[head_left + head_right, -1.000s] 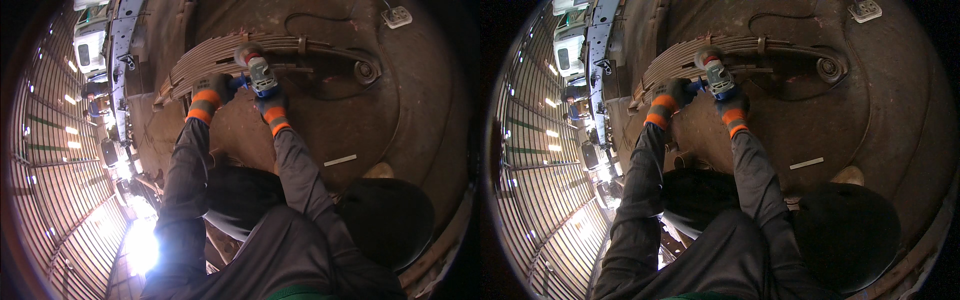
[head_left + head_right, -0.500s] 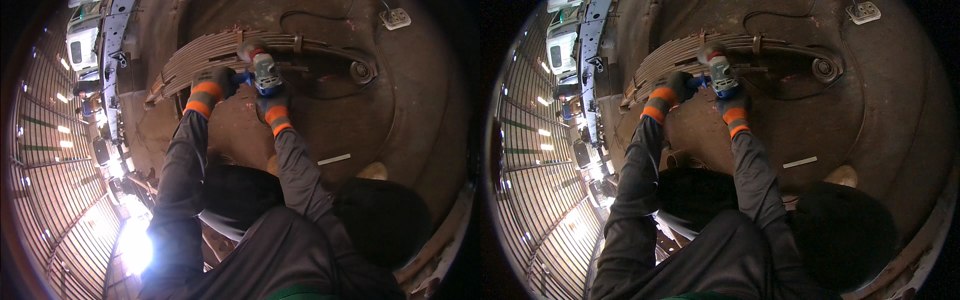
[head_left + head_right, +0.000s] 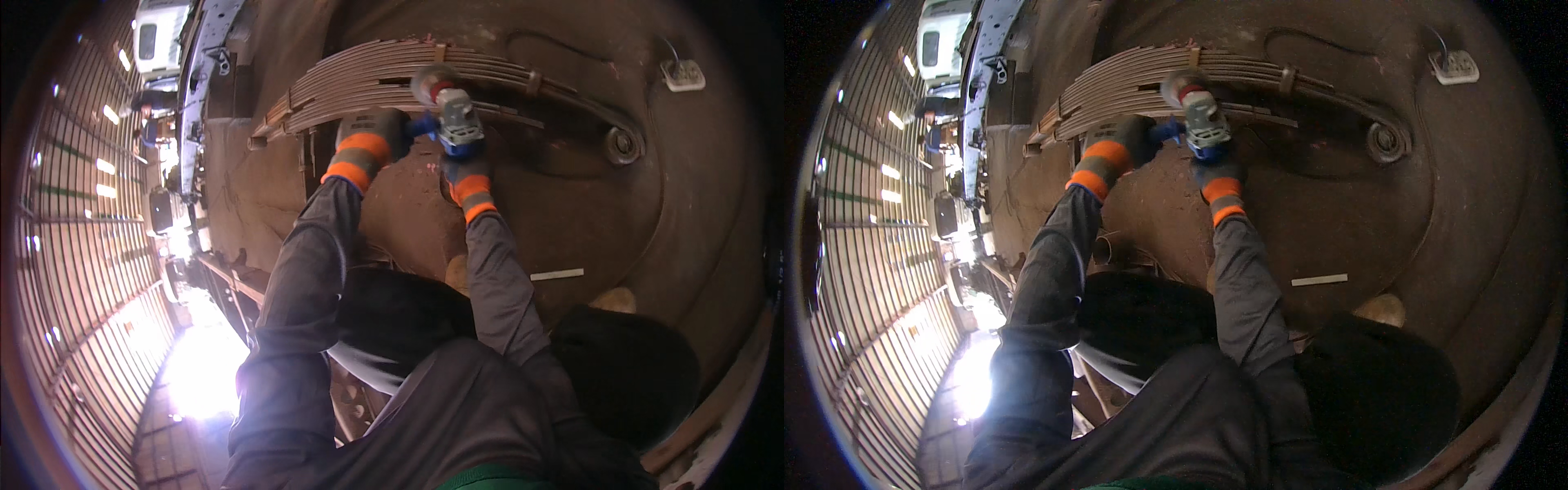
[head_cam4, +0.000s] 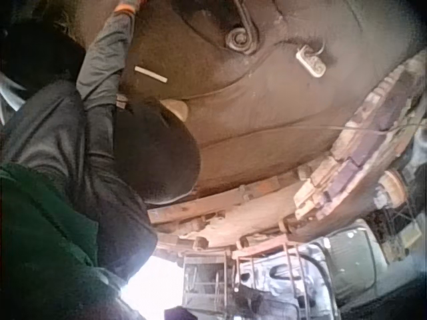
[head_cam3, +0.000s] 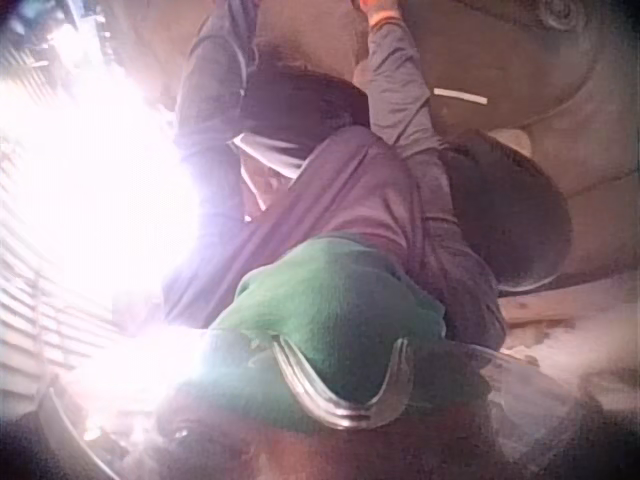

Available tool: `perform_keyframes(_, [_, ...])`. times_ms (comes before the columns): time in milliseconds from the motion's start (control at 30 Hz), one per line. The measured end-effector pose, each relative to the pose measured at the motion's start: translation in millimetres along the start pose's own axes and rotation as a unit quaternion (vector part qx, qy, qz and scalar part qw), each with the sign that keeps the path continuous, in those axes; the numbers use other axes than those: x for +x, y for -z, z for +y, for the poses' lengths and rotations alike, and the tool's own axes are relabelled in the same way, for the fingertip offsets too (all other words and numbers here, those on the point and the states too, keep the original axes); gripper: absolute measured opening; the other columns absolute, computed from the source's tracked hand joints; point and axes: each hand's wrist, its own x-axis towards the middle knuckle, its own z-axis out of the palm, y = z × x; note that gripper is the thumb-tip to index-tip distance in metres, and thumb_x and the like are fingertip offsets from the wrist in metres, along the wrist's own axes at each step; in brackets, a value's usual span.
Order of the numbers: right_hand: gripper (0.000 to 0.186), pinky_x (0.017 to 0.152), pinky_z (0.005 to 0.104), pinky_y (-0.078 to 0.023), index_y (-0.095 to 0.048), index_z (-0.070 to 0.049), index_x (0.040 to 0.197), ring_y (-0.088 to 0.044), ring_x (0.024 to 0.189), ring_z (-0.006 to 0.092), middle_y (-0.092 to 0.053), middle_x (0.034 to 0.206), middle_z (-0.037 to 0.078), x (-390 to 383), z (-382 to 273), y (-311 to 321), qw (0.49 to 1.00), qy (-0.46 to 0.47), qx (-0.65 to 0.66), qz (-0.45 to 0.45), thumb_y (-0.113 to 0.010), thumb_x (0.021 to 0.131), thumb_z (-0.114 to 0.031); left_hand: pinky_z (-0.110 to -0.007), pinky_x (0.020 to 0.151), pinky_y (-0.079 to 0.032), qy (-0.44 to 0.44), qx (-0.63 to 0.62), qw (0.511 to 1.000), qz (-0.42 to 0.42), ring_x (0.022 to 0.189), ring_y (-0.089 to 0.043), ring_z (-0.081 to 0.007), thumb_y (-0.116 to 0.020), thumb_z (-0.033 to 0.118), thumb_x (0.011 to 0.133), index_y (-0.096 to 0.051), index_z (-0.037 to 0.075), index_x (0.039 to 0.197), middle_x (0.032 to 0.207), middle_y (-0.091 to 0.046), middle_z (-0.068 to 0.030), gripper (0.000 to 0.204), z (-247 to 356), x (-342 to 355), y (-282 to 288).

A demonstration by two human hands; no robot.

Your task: The person uses an angle grinder to smooth or deburr a bundle of metal rods. The person holds the grinder with both hands and moves it along the length of the rods while sitting on the floor.

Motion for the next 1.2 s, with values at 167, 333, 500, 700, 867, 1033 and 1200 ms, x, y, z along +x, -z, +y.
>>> perform_keyframes(167, [0.048,0.104,0.0428,-0.045,-0.066,-0.01,0.119,-0.058,0.119,0.0349,-0.063,0.128,0.016,-1,40,-29,0.969,0.124,-0.131,0.167,-0.064,0.085,-0.045,-0.045,0.086,-0.056,-0.05,0.024,0.998,0.032,0.102,-0.072,-0.0319,-0.068,0.029,0.085,-0.076,0.015,0.108,0.106,-0.075,-0.0125,0.028,5,-30,1])
perform_keyframes(333, [0.071,0.114,0.0455,-0.039,-0.055,-0.015,0.141,-0.049,0.135,0.0358,-0.052,0.148,0.012,-7,23,-39,0.981,0.055,-0.162,0.095,-0.065,0.084,-0.055,-0.044,0.083,-0.057,-0.084,0.042,0.994,0.05,0.096,-0.073,-0.0292,-0.066,0.03,0.09,-0.077,0.018,0.103,0.1,-0.076,-0.0084,0.02,-30,-30,-22])
perform_keyframes(500, [0.071,0.115,0.0455,-0.038,-0.053,-0.012,0.142,-0.049,0.136,0.0351,-0.051,0.15,0.012,-13,40,-67,0.951,0.14,-0.233,0.151,-0.068,0.084,-0.049,-0.045,0.084,-0.057,-0.1,-0.014,0.993,0.065,0.096,-0.072,-0.0315,-0.063,0.035,0.091,-0.076,0.019,0.105,0.102,-0.075,-0.0117,0.025,-67,-34,-47])
perform_keyframes(700, [0.061,0.1,0.0403,-0.051,-0.063,-0.009,0.127,-0.064,0.115,0.0329,-0.067,0.126,0.016,-4,-20,-110,0.993,0.085,0.056,0.057,-0.083,0.07,-0.022,-0.045,0.085,-0.055,0.062,-0.106,0.991,-0.046,0.097,-0.072,-0.0336,-0.065,0.03,0.087,-0.076,0.016,0.11,0.106,-0.075,-0.0136,0.029,-143,-30,-86])
perform_keyframes(867, [0.055,0.084,0.038,-0.057,-0.065,-0.005,0.111,-0.071,0.096,0.0224,-0.073,0.106,0.012,-23,-26,-164,0.987,0.005,0.161,0.016,-0.089,0.064,-0.022,-0.046,0.083,-0.055,0.062,-0.108,0.992,-0.016,0.097,-0.071,-0.034,-0.073,0.04,0.081,-0.076,0.022,0.108,0.103,-0.075,-0.0126,0.033,-177,-79,-116])
perform_keyframes(1033, [0.071,0.092,0.0382,-0.056,-0.061,-0.003,0.124,-0.071,0.104,0.0265,-0.072,0.115,0.013,-66,-40,-172,0.99,0.1,0.091,-0.038,-0.089,0.063,-0.026,-0.047,0.081,-0.055,0.178,-0.206,0.962,0.036,0.092,-0.071,-0.035,-0.075,0.044,0.079,-0.077,0.021,0.105,0.098,-0.075,-0.0133,0.035,-184,-144,-187])
perform_keyframes(1200, [0.068,0.095,0.0394,-0.054,-0.062,-0.009,0.13,-0.07,0.108,0.0323,-0.07,0.12,0.02,-54,-33,-150,0.972,0.138,-0.126,-0.142,-0.085,0.067,-0.022,-0.045,0.077,-0.055,0.235,-0.43,0.87,0.054,0.086,-0.072,-0.0365,-0.079,0.048,0.075,-0.077,0.014,0.102,0.088,-0.075,-0.0158,0.043,-164,-157,-285])
